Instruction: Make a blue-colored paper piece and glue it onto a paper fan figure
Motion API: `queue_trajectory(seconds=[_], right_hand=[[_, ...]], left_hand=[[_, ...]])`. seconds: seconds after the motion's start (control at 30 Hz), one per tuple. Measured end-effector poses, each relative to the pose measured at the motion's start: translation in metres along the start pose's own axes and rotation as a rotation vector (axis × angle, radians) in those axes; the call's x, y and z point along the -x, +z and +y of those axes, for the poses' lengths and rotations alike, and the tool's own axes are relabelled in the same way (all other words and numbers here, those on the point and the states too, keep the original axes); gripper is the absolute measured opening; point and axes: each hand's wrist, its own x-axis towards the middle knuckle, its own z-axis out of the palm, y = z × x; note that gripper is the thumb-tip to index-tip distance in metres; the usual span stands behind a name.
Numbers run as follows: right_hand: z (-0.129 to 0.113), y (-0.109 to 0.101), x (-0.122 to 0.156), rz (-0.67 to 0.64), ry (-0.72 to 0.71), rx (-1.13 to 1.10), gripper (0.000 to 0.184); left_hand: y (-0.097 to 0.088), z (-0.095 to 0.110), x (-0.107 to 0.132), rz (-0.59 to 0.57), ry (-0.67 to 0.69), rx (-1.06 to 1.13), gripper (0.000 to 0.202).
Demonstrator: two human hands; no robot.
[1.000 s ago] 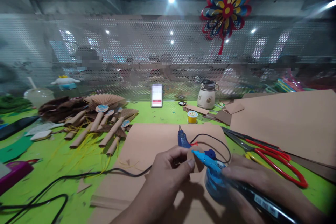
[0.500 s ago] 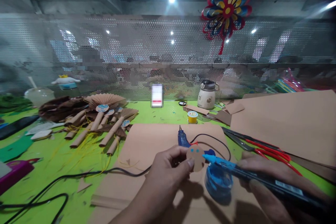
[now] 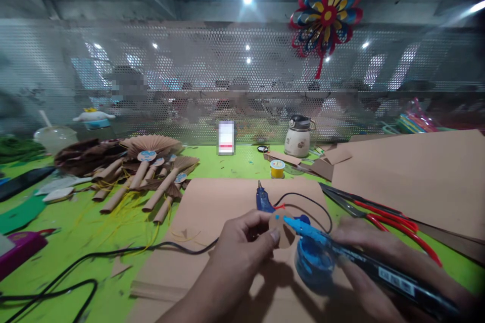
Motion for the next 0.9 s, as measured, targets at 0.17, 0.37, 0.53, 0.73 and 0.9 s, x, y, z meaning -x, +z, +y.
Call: queue_trajectory(seconds=[0.17,0.37,0.53,0.73,0.9], right_hand=[[-0.006,0.005,-0.002,0.042,0.054,-0.088,0.020],[-0.010,0.009,-0.001,0.065,0.101,-0.104,0.022],[-0.009,0.012,0.003,0.103,0.164,-0.046,0.019],[-0.008,0.013,0.004,0.104,0.153,-0.055,0.022],[-0.011,0.012,0.002,0.090,0.163,-0.060,0.018]], left_hand=[[-0.001,0.000,0.000,-0.015,0.018,-0.011,0.026],[-0.001,0.000,0.000,-0.018,-0.001,-0.001,0.026],[0.000,-0.003,-0.001,-0.020,0.011,-0.001,0.032],[-0.001,-0.002,0.001,-0.029,0.014,-0.016,0.030],[-0.001,-0.002,0.001,-0.024,0.001,-0.001,0.030]])
